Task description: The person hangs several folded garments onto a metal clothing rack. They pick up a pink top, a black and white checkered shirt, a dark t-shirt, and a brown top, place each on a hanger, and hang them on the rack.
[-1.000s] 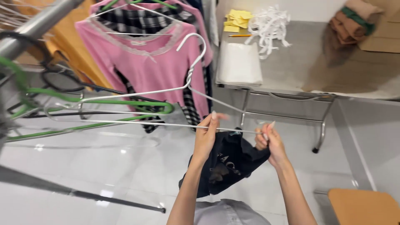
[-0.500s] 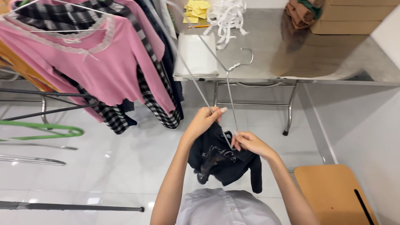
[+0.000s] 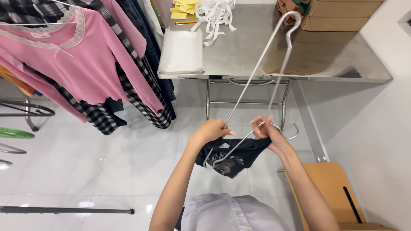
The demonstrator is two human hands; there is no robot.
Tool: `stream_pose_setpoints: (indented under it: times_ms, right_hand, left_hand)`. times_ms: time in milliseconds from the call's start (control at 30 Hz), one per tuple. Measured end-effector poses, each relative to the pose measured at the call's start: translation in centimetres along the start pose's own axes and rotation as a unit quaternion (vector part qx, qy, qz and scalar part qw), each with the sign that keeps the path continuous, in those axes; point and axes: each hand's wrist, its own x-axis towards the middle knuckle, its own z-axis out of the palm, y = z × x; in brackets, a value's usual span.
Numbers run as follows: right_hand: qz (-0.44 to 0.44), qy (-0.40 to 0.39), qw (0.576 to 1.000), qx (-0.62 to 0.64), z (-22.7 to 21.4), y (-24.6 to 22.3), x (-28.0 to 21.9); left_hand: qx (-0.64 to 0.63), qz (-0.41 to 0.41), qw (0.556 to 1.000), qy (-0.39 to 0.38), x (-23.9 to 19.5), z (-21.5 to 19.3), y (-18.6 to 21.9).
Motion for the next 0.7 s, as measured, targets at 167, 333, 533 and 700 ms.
stream_pose_setpoints:
  times_ms: [167, 333, 533, 700]
  right_hand:
    - [0.001, 0.049, 0.995, 0.089, 2.2, -2.1, -1.5]
    - [-0.046, 0.17, 0.974, 0.139, -0.5, -3.9, -2.2]
    - [-0.11, 0.199, 0.956, 0.184, -4.3, -4.3, -2.0]
    - [-0.128, 0.184, 0.96, 0.169, -3.6, -4.4, -1.0]
  left_hand:
    - [-0.027, -0.003, 0.999, 0.035, 0.2, 0.9, 0.4]
    - [-0.105, -0.041, 0.986, 0.121, -1.6, -0.8, -4.7]
    - [-0.141, -0.093, 0.978, 0.125, -3.6, -0.5, -9.3]
    - [-0.215, -0.093, 0.957, 0.171, -3.6, 0.6, -11.2]
